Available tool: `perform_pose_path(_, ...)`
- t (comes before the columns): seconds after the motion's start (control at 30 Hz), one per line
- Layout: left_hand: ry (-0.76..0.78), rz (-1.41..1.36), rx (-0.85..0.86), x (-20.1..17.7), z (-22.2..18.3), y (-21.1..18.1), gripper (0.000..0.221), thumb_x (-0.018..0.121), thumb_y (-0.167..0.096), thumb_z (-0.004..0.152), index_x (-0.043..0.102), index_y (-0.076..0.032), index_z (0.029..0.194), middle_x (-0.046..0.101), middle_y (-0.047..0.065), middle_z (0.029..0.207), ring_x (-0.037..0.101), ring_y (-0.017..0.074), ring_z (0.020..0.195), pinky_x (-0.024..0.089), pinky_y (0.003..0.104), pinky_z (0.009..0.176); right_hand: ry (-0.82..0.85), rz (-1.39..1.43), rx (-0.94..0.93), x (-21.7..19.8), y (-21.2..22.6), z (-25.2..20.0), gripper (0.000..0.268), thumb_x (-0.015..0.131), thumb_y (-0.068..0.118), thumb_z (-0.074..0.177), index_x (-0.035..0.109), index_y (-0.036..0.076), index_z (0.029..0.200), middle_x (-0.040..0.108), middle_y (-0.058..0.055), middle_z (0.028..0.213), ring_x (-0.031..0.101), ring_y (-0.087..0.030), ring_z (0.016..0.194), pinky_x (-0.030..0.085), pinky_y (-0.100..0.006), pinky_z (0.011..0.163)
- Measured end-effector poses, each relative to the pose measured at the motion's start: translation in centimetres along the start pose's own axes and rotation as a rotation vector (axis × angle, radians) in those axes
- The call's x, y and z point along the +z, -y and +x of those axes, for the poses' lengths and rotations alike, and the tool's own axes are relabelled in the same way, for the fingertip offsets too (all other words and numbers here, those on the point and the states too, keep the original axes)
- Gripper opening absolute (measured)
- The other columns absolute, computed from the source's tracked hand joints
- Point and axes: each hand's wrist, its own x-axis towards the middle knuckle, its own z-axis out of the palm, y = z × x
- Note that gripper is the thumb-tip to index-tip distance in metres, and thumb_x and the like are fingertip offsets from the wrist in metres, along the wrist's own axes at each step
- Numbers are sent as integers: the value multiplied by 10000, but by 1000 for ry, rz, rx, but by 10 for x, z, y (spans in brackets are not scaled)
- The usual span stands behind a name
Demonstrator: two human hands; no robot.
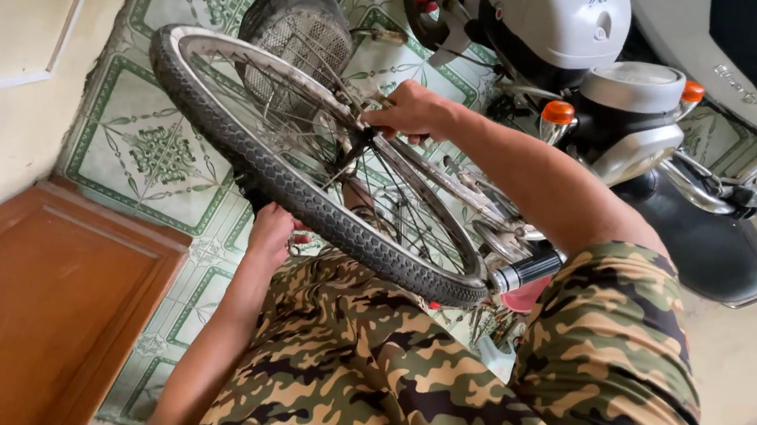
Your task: The person uses a wrench to loosen the nuts on the front wheel of a bicycle, removes the wheel, and then uses a wrench to tighten the nuts back onto the axle.
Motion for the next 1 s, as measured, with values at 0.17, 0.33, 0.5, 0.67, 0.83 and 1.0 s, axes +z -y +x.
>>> perform_pose_path(0.17, -36, 13, -1, -1, 5, 3, 323, 475, -365, 1062, 646, -91, 1070, 698, 25, 870, 639, 125, 678, 531, 318, 513, 61, 83, -107, 0, -12, 11, 389, 752, 384, 922, 755, -3, 876, 711, -80, 753, 553, -109, 503, 440, -294, 423)
perform_pose_path(0.33, -49, 30, -20, 3, -6, -6, 292, 481, -329, 1046, 658, -97, 1064, 705, 14, 865, 644, 120, 682, 521, 313, 511, 117, 121, -162, -9, -15, 9, 319, 765, 347, 899, 767, 28, 916, 723, -90, 800, 544, -111, 528, 452, -303, 445)
perform_pose_path(0.5, -42, 43, -32, 11, -11, -16, 293, 479, -317, 1031, 673, -99, 1059, 712, 19, 887, 665, 117, 709, 517, 322, 513, 36, 57, 1, -13, 13, -21, 395, 751, 443, 917, 766, 48, 916, 738, -66, 827, 511, -105, 517, 418, -307, 443)
perform_pose_path(0.67, -29, 90, 1, 10, -3, -11, 192, 534, -272, 1019, 632, -109, 1042, 662, 16, 918, 648, 138, 767, 535, 357, 550, 77, 25, -162, -12, -9, 5, 371, 771, 406, 900, 788, 36, 884, 743, -69, 778, 545, -78, 492, 440, -277, 423)
perform_pose_path(0.83, 20, -5, 70, 8, 1, -2, 92, 548, -171, 1025, 594, -91, 1036, 626, 23, 883, 634, 162, 735, 522, 361, 549, 134, 61, -111, -15, 5, -8, 377, 753, 406, 898, 784, 31, 873, 746, -54, 764, 498, -89, 468, 382, -281, 400)
perform_pose_path(1.0, 55, -127, 132, -4, 23, 20, 45, 583, -103, 1000, 594, -85, 1039, 626, 23, 889, 644, 152, 743, 527, 353, 566, 120, -2, -31, -11, 4, -7, 401, 728, 428, 919, 774, 33, 871, 730, -59, 757, 496, -84, 478, 374, -274, 411)
